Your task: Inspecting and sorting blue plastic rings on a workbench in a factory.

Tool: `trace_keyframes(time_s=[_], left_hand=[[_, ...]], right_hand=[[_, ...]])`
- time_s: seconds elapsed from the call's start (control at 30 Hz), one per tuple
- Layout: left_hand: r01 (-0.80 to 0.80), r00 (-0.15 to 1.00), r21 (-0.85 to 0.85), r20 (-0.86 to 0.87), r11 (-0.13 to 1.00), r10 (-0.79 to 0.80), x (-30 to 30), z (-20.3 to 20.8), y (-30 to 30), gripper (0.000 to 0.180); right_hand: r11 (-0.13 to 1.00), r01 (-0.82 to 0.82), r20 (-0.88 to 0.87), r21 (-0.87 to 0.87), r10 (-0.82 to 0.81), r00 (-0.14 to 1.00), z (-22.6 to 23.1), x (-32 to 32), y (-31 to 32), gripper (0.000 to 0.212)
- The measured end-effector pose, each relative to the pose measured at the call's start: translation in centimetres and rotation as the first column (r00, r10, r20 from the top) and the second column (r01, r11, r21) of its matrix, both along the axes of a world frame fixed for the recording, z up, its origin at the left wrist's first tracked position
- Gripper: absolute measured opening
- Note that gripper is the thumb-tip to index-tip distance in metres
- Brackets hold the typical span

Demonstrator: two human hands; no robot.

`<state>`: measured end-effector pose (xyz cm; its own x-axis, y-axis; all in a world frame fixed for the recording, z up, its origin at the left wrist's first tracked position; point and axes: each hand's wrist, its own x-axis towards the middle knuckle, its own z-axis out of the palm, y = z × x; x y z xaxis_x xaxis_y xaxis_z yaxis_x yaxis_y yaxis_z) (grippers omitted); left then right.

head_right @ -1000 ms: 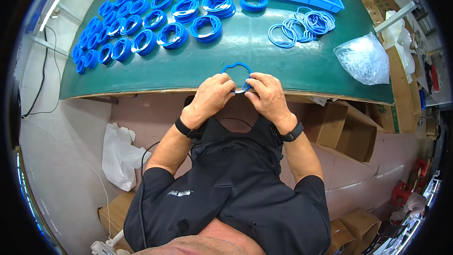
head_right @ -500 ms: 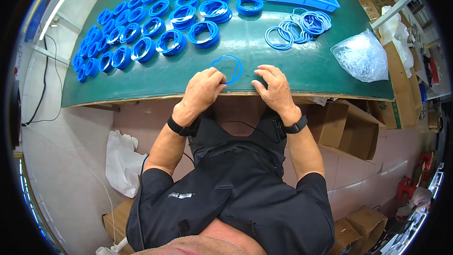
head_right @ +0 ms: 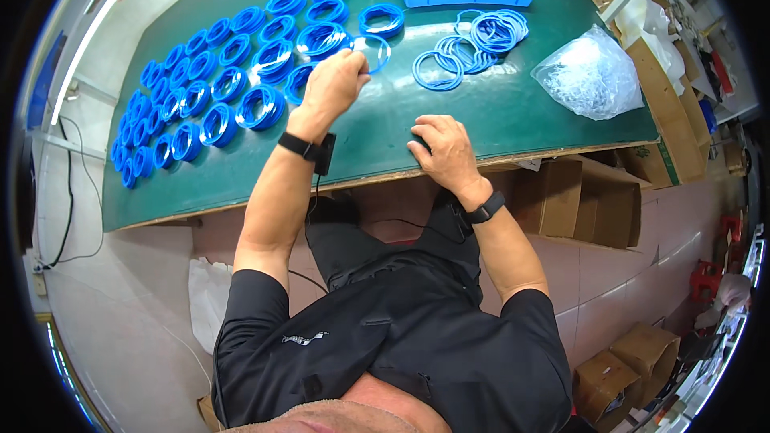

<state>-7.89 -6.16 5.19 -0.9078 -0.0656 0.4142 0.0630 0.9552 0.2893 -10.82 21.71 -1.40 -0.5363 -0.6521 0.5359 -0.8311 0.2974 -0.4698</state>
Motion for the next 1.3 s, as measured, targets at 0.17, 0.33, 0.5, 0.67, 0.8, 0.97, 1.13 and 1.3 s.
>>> trace_keyframes(time_s=[0.17, 0.33, 0.5, 0.67, 0.8, 0.97, 1.13, 1.3], left_hand=[[-0.088, 0.996, -0.025, 0.034, 0.996, 0.089, -6.5, -0.6, -1.6, 0.018], [-0.124, 0.992, -0.067, -0.002, 0.990, 0.124, -11.9, -2.0, -3.2, 0.017], [-0.173, 0.978, -0.088, 0.105, 0.981, 0.182, -15.9, -4.0, -4.9, 0.021], [-0.073, 0.994, -0.045, 0.078, 0.996, 0.076, -17.3, -5.4, -4.9, 0.026], [-0.086, 0.993, -0.039, 0.080, 0.996, 0.089, -16.7, -6.3, -6.5, 0.027], [-0.010, 1.000, -0.056, 0.029, 0.998, 0.011, -14.9, -4.7, -5.1, 0.037], [0.165, 0.984, 0.030, 0.066, 0.986, -0.167, -11.7, -3.3, -1.5, 0.040], [0.391, 0.903, 0.075, 0.160, 0.917, -0.398, -8.0, -3.3, 6.3, 0.037]], right_hand=[[1.000, 0.009, 0.014, 0.003, -0.009, 1.000, 0.2, 0.4, -0.1, 0.025], [0.999, 0.049, -0.017, -0.004, -0.049, 0.999, 0.5, 0.5, -0.2, 0.024], [0.999, 0.050, -0.020, -0.015, -0.051, 0.999, 0.6, 0.2, -0.2, 0.023], [0.997, 0.077, -0.072, -0.001, -0.077, 0.994, -0.7, 0.0, 0.1, 0.027], [0.997, 0.054, -0.037, -0.051, -0.056, 0.998, -1.8, 0.2, -0.6, 0.025], [0.996, 0.064, -0.019, -0.069, -0.066, 0.998, -1.7, 0.5, -0.5, 0.024], [0.999, 0.028, -0.031, -0.035, -0.029, 0.999, -1.4, 0.0, -0.6, 0.022], [0.996, 0.061, -0.070, -0.062, -0.065, 0.995, -0.8, -0.1, 0.0, 0.022]])
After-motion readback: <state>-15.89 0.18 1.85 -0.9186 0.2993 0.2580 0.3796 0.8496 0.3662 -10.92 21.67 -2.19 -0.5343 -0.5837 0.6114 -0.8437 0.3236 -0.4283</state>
